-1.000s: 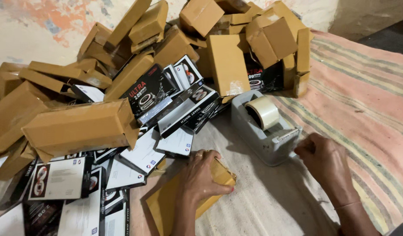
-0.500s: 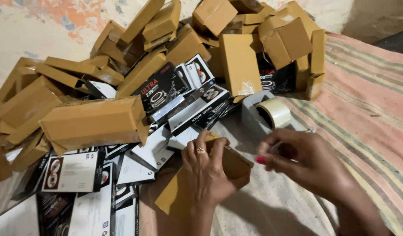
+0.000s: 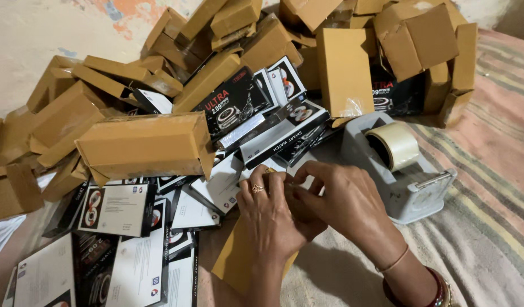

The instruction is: The person packs smartwatches into small cardboard boxes. They open a smartwatch box, place the watch and accessories inside a shipping box, and seal it with tape. This process is repeated for multiple units.

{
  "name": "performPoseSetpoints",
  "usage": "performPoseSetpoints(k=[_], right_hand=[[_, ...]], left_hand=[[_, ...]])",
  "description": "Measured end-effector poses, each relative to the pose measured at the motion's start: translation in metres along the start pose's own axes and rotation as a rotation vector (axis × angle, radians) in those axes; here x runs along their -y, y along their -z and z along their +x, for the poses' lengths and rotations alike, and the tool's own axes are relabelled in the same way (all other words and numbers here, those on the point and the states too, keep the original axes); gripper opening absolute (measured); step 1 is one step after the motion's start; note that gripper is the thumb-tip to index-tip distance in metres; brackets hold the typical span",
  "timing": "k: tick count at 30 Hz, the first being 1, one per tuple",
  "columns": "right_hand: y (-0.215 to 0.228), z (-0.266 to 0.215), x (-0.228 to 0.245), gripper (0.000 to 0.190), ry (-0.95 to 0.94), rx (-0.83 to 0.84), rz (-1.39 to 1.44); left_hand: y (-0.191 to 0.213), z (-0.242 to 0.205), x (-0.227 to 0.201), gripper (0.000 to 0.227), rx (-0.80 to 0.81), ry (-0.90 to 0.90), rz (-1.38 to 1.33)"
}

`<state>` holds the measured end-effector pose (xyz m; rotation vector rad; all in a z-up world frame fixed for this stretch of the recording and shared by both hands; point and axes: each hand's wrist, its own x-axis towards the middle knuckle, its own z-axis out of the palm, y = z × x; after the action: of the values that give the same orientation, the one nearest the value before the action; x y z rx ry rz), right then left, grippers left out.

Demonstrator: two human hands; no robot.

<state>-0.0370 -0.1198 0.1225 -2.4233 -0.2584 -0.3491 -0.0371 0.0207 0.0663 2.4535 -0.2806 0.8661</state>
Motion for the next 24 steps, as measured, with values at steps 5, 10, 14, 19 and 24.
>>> performPoseSetpoints(k=[5, 10, 14, 19, 24], right_hand=[[-0.009, -0.006, -0.012, 0.077, 0.169, -0.289, -0.111], [0.001, -0.001, -0.031, 0.087, -0.005, -0.336, -0.121], [-0.014, -0.014, -0.035, 0.024, 0.43, -0.297, 0.092], [-0.047, -0.01, -0.02, 0.028, 0.574, -0.426, -0.072], [-0.061, -0.014, -0.012, 0.029, 0.359, -0.352, 0.122]], left_hand=[[0.0, 0.002, 0.0, 0.087, 0.035, 0.025, 0.025], [0.001, 0.004, 0.001, 0.086, 0.071, 0.089, 0.044], [-0.001, 0.0, 0.005, 0.096, 0.024, 0.008, 0.021], [-0.001, 0.001, 0.013, 0.1, -0.034, -0.025, 0.028], [0.002, -0.001, 0.018, 0.099, -0.108, -0.008, -0.032]])
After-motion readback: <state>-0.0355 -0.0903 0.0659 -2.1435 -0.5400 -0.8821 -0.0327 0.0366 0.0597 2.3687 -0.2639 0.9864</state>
